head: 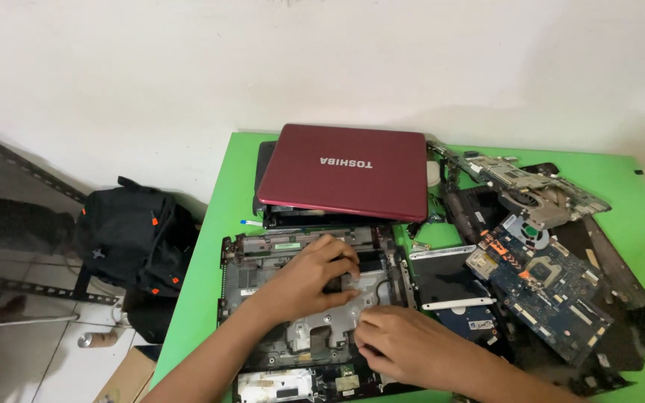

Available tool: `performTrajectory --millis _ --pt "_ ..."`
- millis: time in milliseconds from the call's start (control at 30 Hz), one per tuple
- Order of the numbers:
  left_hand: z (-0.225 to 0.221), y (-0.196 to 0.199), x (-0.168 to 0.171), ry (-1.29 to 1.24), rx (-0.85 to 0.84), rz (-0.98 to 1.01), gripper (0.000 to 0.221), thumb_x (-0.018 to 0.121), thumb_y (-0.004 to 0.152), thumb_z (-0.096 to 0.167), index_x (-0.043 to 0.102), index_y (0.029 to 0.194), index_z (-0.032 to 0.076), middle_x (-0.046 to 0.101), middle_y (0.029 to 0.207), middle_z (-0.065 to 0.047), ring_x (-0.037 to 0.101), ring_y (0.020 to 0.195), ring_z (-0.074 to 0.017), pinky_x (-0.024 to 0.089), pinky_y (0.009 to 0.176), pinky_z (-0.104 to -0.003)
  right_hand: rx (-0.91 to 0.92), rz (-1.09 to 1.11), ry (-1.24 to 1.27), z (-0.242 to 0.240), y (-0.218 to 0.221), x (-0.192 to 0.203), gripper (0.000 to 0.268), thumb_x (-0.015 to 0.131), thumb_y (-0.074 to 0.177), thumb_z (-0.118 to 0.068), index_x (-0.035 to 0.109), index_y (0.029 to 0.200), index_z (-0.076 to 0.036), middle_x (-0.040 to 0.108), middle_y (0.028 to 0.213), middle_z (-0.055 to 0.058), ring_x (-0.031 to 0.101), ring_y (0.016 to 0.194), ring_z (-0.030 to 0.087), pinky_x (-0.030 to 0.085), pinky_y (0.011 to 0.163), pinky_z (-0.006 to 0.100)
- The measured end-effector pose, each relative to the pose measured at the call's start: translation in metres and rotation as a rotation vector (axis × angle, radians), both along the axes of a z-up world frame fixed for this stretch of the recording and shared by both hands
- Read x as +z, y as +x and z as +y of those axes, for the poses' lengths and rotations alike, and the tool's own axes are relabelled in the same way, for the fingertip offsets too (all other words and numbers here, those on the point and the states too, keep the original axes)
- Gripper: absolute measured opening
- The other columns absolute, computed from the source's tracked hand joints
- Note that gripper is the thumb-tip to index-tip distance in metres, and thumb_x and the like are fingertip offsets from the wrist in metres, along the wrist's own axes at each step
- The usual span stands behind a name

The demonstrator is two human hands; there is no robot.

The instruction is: Detaching and manipulating internal ribbon cables and connectors during the disassembly of a laptop on a repair bench.

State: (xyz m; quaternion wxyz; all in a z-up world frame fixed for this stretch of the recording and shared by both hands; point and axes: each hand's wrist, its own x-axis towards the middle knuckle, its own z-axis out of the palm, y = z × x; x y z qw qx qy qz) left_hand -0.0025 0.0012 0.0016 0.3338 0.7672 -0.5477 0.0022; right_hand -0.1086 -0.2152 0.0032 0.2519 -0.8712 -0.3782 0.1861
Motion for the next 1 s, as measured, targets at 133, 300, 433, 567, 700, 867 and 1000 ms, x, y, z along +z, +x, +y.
performTrajectory --millis 133,300,433,567,700,867,1000 --pt "0.0 -0.001 0.001 -0.02 0.0 -0.038 0.021 0.074 0.093 0.023 0.067 0.101 0.005 0.06 0.109 -0.011 0.052 0.102 -0.0281 0.047 0.085 -0.042 -0.013 -0.078 0.043 0.0 0.001 -0.006 0.009 0.062 0.104 -0.017 0.064 0.099 -0.01 0.056 0.094 0.005 0.057 0.076 0.021 0.048 0.066 0.037" --pt "0.005 0.004 0.006 -0.061 0.032 -0.032 0.023 0.07 0.096 0.021 0.065 0.11 0.003 0.057 0.118 -0.014 0.053 0.11 -0.0314 0.048 0.093 -0.045 0.034 -0.006 -0.044 -0.003 0.003 -0.006 0.012 0.064 0.103 -0.021 0.065 0.112 -0.013 0.057 0.105 0.006 0.061 0.086 0.024 0.051 0.073 0.04" --pt "0.013 0.007 0.016 0.054 0.164 -0.119 0.022 0.066 0.097 0.022 0.069 0.108 0.003 0.062 0.12 -0.012 0.056 0.115 -0.0286 0.051 0.099 -0.044 0.01 -0.041 -0.03 -0.002 0.001 -0.008 0.008 0.065 0.1 -0.019 0.064 0.099 -0.012 0.057 0.098 0.005 0.059 0.085 0.026 0.049 0.071 0.042" --pt "0.022 0.012 0.004 0.222 0.421 -0.295 0.044 0.068 0.094 0.033 0.059 0.126 0.004 0.057 0.127 -0.012 0.052 0.113 -0.0312 0.044 0.09 -0.046 0.01 -0.077 0.002 -0.002 0.003 -0.008 0.008 0.065 0.098 -0.016 0.062 0.092 -0.011 0.059 0.095 0.005 0.058 0.086 0.026 0.049 0.078 0.041" --pt "0.024 0.016 -0.006 0.359 0.567 -0.24 0.064 0.065 0.095 0.047 0.049 0.141 0.005 0.059 0.123 -0.012 0.054 0.109 -0.0325 0.047 0.086 -0.049 -0.077 -0.102 -0.041 -0.009 0.01 0.002 0.013 0.055 0.104 -0.025 0.064 0.103 -0.015 0.063 0.103 0.003 0.059 0.093 0.022 0.041 0.088 0.041" --pt "0.026 0.018 0.004 0.295 0.491 -0.164 0.047 0.068 0.094 0.044 0.061 0.124 0.008 0.062 0.109 -0.01 0.062 0.094 -0.0334 0.048 0.077 -0.048 -0.172 0.055 0.016 -0.021 0.018 0.03 0.014 0.053 0.105 -0.026 0.064 0.104 -0.017 0.062 0.107 0.001 0.06 0.098 0.02 0.048 0.085 0.037" --pt "0.029 0.015 0.017 0.269 0.41 -0.073 0.05 0.058 0.1 0.044 0.056 0.138 0.011 0.06 0.11 -0.009 0.061 0.081 -0.0309 0.047 0.076 -0.045 -0.27 -0.018 0.097 -0.029 0.018 0.052 0.019 0.05 0.105 -0.029 0.065 0.106 -0.017 0.062 0.107 -0.001 0.063 0.092 0.015 0.048 0.082 0.031"
